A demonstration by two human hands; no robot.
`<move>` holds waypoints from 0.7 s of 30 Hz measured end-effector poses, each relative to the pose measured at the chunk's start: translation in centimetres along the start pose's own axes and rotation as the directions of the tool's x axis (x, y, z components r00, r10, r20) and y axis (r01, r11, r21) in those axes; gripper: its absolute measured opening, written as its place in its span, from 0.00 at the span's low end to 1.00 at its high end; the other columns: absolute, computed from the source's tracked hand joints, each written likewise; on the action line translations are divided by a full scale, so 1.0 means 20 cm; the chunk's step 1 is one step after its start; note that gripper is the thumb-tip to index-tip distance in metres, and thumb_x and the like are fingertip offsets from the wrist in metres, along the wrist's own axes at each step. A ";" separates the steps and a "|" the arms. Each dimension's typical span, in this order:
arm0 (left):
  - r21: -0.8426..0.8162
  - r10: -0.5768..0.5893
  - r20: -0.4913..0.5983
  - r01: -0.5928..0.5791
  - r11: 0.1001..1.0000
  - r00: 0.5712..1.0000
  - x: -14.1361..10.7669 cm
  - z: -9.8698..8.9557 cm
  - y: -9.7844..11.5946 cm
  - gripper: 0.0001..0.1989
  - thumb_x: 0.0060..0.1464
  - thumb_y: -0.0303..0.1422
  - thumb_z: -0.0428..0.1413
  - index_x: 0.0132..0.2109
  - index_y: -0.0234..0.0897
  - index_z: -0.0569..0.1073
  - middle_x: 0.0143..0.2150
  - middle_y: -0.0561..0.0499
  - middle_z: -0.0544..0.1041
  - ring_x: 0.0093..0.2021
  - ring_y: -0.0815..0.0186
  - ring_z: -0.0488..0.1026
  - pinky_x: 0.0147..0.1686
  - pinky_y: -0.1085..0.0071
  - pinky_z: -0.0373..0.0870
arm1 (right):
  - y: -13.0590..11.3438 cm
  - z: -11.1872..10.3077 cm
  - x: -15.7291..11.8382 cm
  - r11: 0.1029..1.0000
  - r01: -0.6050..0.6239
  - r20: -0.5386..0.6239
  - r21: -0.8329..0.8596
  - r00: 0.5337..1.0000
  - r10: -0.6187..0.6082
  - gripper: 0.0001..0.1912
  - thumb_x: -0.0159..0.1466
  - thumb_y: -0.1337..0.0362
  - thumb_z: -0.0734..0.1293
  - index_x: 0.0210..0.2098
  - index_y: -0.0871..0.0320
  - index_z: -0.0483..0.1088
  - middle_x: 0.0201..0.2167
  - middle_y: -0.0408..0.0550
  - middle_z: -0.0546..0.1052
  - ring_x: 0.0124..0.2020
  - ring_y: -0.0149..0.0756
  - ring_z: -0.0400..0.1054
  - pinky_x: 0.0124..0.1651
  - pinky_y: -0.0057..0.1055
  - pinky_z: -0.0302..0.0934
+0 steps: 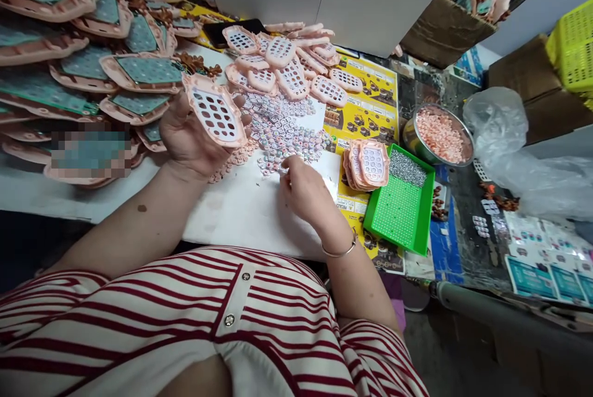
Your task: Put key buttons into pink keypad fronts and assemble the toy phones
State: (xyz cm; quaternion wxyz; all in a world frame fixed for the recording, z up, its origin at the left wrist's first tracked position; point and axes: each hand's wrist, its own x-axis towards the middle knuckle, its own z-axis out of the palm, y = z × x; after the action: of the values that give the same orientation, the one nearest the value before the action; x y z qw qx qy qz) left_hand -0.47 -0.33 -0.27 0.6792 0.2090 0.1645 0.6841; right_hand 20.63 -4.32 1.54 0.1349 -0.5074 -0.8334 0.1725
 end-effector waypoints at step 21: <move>0.015 0.002 -0.006 -0.002 1.000 1.000 -0.01 0.03 0.00 0.20 0.68 0.40 0.39 0.51 0.39 0.72 0.48 0.47 0.78 0.58 0.57 0.71 0.55 0.56 0.72 | 0.02 0.13 -0.12 0.879 0.402 0.063 -0.255 0.915 -0.400 0.14 0.72 0.65 0.57 0.44 0.57 0.75 0.37 0.54 0.78 0.38 0.41 0.67 0.44 0.40 0.59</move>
State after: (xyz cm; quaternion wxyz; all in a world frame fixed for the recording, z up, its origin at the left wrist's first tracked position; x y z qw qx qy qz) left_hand -0.16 -0.59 0.28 0.6763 0.2124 0.1713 0.6842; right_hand 20.91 -6.66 -1.07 0.0957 -0.3368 -0.9362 0.0309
